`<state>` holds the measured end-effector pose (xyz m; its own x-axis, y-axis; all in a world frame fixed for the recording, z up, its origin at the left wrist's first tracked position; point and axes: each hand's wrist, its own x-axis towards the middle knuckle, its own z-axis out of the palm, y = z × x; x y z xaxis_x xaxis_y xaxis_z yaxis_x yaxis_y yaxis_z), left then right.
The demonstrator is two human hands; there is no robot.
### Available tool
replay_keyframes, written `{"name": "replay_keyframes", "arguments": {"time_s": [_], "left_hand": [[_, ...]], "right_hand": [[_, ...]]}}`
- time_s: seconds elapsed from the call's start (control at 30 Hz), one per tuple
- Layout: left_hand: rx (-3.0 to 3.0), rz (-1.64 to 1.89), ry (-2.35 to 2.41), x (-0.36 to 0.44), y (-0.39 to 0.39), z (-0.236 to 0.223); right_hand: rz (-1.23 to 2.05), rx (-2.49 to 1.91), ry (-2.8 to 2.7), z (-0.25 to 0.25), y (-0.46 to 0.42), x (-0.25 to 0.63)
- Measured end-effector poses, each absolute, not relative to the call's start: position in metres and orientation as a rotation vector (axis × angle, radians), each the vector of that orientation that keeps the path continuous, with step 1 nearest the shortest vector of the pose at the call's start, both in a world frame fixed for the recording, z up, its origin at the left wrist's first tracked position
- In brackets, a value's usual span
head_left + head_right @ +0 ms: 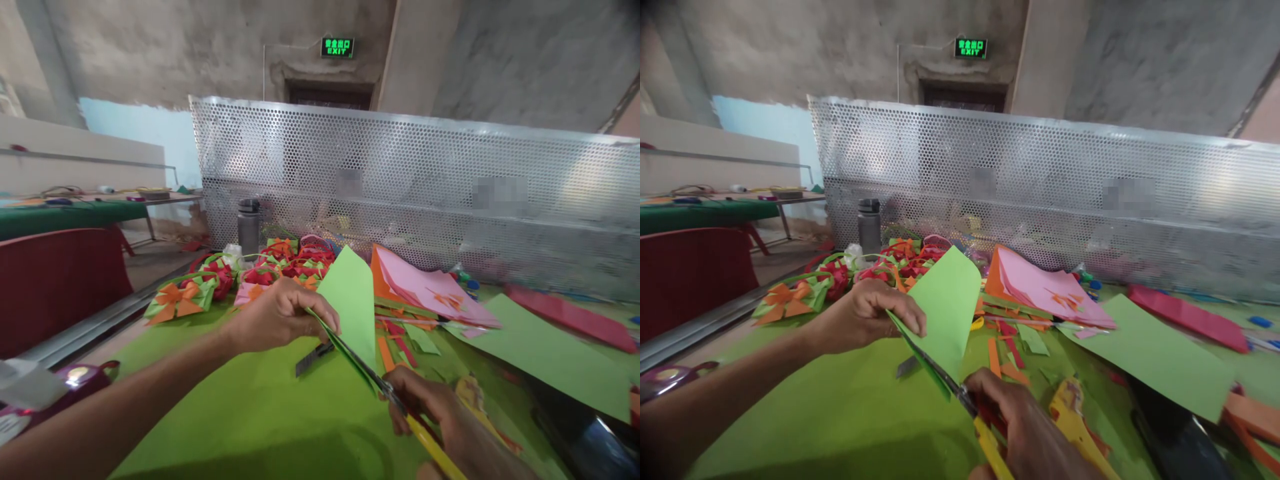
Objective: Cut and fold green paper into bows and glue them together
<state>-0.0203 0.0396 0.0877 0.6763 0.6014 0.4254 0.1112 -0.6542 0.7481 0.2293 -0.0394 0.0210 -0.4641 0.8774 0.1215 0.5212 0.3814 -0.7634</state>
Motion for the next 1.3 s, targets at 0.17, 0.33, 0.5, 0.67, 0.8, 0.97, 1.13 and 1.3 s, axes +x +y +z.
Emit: {"name": "replay_keyframes", "arguments": {"time_s": [0.17,0.33,0.5,0.67,0.8,0.97,1.13,1.3], "left_hand": [[2.147,0.880,0.600,-0.018,0.039,0.086],[2.117,0.877,0.630,-0.016,0.038,0.084],[2.120,0.892,0.635,-0.015,0.038,0.083],[2.116,0.892,0.659,-0.015,0.037,0.083],[2.105,0.891,0.635,-0.015,0.037,0.083],[2.097,0.870,0.634,-0.016,0.040,0.080],[2.026,0.907,0.551,-0.016,0.043,0.076],[2.100,0.943,0.543,-0.015,0.041,0.079]], "right_hand": [[0.868,-1.277,-2.079,0.016,-0.040,0.234],[1.040,-1.173,-2.034,0.009,-0.035,0.232],[1.048,-1.223,-1.955,0.014,-0.038,0.226],[1.046,-1.216,-1.942,0.020,-0.039,0.225],[1.017,-1.237,-1.994,0.025,-0.042,0.224],[1.025,-1.266,-1.978,0.026,-0.046,0.223],[1.002,-1.264,-1.979,0.023,-0.044,0.226],[0.935,-1.224,-2.040,0.016,-0.037,0.229]]}}
